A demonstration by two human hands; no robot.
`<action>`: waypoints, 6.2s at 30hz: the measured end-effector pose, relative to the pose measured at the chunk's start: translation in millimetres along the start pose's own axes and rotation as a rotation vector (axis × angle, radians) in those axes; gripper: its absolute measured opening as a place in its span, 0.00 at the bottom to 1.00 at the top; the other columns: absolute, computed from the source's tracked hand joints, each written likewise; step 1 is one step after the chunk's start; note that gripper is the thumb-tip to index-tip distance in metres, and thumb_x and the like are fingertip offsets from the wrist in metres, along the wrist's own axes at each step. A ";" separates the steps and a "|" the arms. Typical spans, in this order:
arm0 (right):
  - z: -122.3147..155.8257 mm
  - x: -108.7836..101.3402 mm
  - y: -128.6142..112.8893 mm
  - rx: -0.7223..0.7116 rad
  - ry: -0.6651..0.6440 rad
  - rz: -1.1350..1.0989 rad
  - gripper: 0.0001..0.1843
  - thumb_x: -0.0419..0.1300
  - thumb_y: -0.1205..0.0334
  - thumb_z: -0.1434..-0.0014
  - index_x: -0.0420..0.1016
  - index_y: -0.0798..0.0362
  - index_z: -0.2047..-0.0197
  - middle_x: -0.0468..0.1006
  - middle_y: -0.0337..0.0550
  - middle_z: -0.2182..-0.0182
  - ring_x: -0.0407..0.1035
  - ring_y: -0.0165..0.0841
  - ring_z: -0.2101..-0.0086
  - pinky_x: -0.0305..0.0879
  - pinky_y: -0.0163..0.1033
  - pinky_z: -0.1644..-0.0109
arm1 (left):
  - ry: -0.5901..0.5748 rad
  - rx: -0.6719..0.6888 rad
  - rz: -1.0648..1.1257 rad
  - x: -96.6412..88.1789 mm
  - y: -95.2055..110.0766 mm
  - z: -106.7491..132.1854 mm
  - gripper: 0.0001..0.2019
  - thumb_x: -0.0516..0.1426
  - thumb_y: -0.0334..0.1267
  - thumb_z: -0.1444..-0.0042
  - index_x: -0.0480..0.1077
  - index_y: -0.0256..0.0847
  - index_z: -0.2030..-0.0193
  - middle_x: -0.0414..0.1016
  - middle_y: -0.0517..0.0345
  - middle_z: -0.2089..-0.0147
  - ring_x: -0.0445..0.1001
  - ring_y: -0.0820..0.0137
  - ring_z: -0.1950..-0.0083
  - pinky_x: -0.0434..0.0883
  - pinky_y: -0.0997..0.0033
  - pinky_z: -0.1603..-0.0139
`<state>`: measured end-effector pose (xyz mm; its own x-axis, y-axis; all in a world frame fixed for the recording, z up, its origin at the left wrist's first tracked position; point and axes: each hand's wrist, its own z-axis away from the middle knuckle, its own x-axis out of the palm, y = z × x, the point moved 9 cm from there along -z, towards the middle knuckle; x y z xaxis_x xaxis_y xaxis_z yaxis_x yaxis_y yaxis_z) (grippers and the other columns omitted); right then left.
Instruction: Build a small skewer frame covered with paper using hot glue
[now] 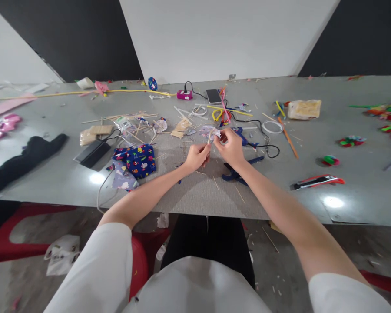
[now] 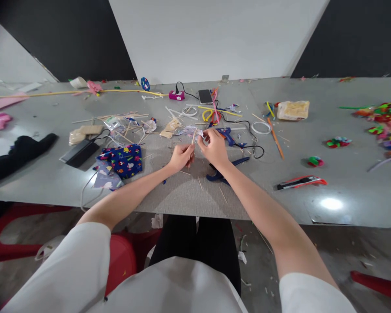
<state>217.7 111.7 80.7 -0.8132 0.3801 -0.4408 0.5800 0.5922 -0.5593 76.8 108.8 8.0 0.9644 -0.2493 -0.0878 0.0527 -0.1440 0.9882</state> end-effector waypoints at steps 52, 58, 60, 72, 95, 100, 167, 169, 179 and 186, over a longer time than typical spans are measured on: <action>0.3 1.8 -3.8 -0.019 -0.033 0.022 0.12 0.59 0.49 0.31 0.68 0.46 0.63 0.75 0.43 0.66 0.71 0.38 0.67 0.71 0.47 0.61 | 0.064 0.095 -0.148 -7.6 5.5 -2.3 0.32 0.50 0.60 0.29 0.64 0.39 0.79 0.67 0.63 0.84 0.64 0.79 0.87 0.58 0.79 0.84; 0.3 2.3 -3.0 -0.026 -0.027 0.054 0.11 0.60 0.51 0.32 0.66 0.46 0.63 0.75 0.43 0.66 0.71 0.38 0.67 0.71 0.46 0.59 | 0.052 0.127 -0.166 -5.3 11.1 -0.7 0.32 0.50 0.61 0.30 0.63 0.40 0.79 0.66 0.63 0.84 0.63 0.79 0.88 0.55 0.78 0.85; 0.2 1.7 -3.3 -0.023 -0.021 0.056 0.10 0.61 0.53 0.33 0.66 0.46 0.64 0.75 0.42 0.67 0.71 0.38 0.67 0.71 0.46 0.59 | 0.044 0.140 -0.190 -4.5 13.9 0.2 0.32 0.50 0.61 0.30 0.63 0.40 0.79 0.67 0.63 0.83 0.64 0.79 0.88 0.56 0.78 0.84; 0.8 0.2 -0.3 0.015 -0.012 0.061 0.10 0.61 0.59 0.37 0.62 0.46 0.66 0.73 0.40 0.69 0.69 0.37 0.68 0.69 0.45 0.60 | 0.028 0.137 -0.259 -3.5 16.7 0.8 0.30 0.51 0.58 0.29 0.63 0.40 0.78 0.67 0.63 0.84 0.65 0.79 0.86 0.58 0.79 0.83; 0.1 -0.7 -2.0 0.011 -0.011 0.044 0.10 0.61 0.58 0.35 0.63 0.46 0.66 0.74 0.41 0.69 0.69 0.37 0.68 0.70 0.45 0.60 | -0.053 0.105 -0.236 2.9 11.6 0.7 0.32 0.50 0.63 0.30 0.62 0.40 0.78 0.67 0.64 0.84 0.66 0.79 0.87 0.57 0.80 0.84; -0.1 -0.1 -0.4 0.022 -0.018 0.047 0.10 0.61 0.57 0.35 0.64 0.46 0.66 0.74 0.41 0.69 0.69 0.37 0.69 0.70 0.45 0.60 | -0.048 0.105 -0.242 2.9 13.7 1.2 0.30 0.50 0.60 0.29 0.61 0.41 0.78 0.66 0.64 0.84 0.66 0.79 0.87 0.57 0.80 0.84; 2.1 5.6 -5.0 -0.040 -0.059 -0.031 0.08 0.61 0.52 0.32 0.71 0.46 0.55 0.76 0.43 0.60 0.72 0.37 0.65 0.73 0.47 0.60 | 0.051 0.176 -0.151 -8.3 10.9 -2.4 0.30 0.45 0.64 0.27 0.64 0.42 0.71 0.66 0.65 0.83 0.67 0.76 0.84 0.61 0.76 0.81; 1.8 3.5 -6.4 -0.044 -0.041 -0.053 0.12 0.62 0.49 0.32 0.70 0.45 0.52 0.75 0.44 0.58 0.72 0.38 0.63 0.74 0.47 0.60 | 0.052 0.161 -0.142 -8.4 9.3 -3.1 0.29 0.45 0.64 0.28 0.64 0.42 0.69 0.66 0.66 0.83 0.67 0.76 0.84 0.61 0.76 0.81; 4.5 -9.4 -28.0 -0.198 0.038 -0.008 0.12 0.63 0.57 0.33 0.72 0.44 0.46 0.74 0.48 0.51 0.72 0.44 0.48 0.75 0.56 0.44 | -0.005 0.169 -0.243 -2.8 9.7 -2.0 0.28 0.45 0.63 0.27 0.65 0.42 0.67 0.66 0.66 0.84 0.68 0.76 0.84 0.63 0.76 0.78; 3.5 -7.7 -26.2 -0.166 -0.002 0.035 0.18 0.59 0.62 0.32 0.73 0.41 0.40 0.80 0.46 0.47 0.74 0.46 0.45 0.72 0.60 0.37 | -0.057 0.229 -0.313 2.4 15.3 0.6 0.27 0.44 0.60 0.25 0.65 0.41 0.67 0.65 0.67 0.84 0.68 0.75 0.84 0.63 0.76 0.77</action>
<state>209.0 90.8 96.3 -0.7926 0.4014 -0.4590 0.5917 0.6882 -0.4198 79.8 105.4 22.8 0.8947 -0.2116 -0.3934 0.2762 -0.4300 0.8596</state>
